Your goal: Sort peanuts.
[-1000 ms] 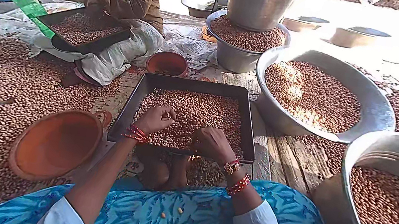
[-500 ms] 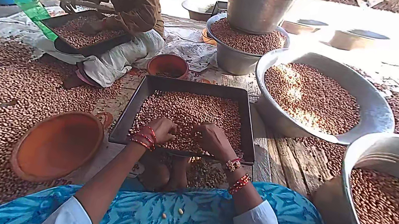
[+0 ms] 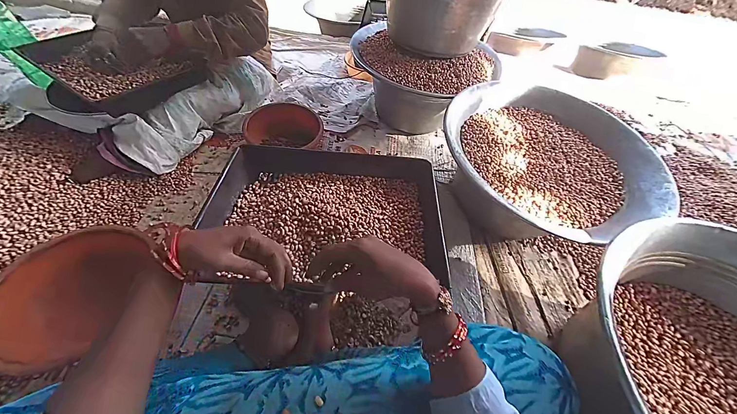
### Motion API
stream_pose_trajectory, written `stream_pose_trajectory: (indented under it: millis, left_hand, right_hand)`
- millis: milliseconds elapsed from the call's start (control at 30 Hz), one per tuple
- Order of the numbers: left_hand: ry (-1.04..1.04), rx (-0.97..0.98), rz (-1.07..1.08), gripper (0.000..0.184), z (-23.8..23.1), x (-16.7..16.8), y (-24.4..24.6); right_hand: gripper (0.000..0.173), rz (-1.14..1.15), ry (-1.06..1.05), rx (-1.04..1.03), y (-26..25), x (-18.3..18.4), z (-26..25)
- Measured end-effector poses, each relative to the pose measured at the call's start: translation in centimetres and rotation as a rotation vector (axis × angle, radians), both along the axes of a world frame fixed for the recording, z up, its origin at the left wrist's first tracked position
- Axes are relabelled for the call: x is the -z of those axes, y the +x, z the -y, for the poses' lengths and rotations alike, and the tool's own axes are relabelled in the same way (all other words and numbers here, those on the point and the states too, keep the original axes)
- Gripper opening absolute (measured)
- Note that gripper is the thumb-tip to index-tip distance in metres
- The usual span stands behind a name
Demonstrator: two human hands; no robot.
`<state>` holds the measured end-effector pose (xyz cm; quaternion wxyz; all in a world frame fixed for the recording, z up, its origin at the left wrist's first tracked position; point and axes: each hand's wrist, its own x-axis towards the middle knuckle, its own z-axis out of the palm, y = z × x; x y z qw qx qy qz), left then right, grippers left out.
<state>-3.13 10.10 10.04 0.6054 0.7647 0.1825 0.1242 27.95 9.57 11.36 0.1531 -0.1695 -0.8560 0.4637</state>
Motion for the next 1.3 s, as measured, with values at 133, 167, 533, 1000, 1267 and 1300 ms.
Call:
stream_pose_trajectory:
  millis: [133, 167, 533, 1000, 1267, 1300]
  left_hand:
    - [-0.094, -0.413, -0.199, 0.023, 0.9, -1.7, -0.8]
    - [-0.007, -0.592, -0.482, 0.024, 0.8, -2.1, -0.5]
    - [0.123, -0.677, -1.013, 0.078, 0.3, 1.4, 9.1]
    - [0.363, -1.143, -0.302, 0.038, 0.1, -1.0, 5.0]
    - [0.659, -0.976, -0.689, 0.021, 1.0, 0.4, 8.9]
    - [0.672, -0.971, -0.713, 0.022, 1.1, 0.6, 9.3]
  right_hand:
    - [0.035, 0.567, 0.121, 0.497, 4.2, -0.4, -1.6]
    - [0.039, 0.731, 0.104, 0.603, 4.7, -0.3, -1.9]
    - [0.068, 0.537, -0.002, 0.549, -3.6, 3.1, -0.1]
    - [0.029, 0.568, 0.201, 0.885, 1.4, 2.6, -3.9]
    - [0.029, 0.698, 0.264, 0.815, -0.1, 3.0, -3.7]
    - [0.029, 0.716, 0.251, 0.805, -0.1, 3.0, -3.7]
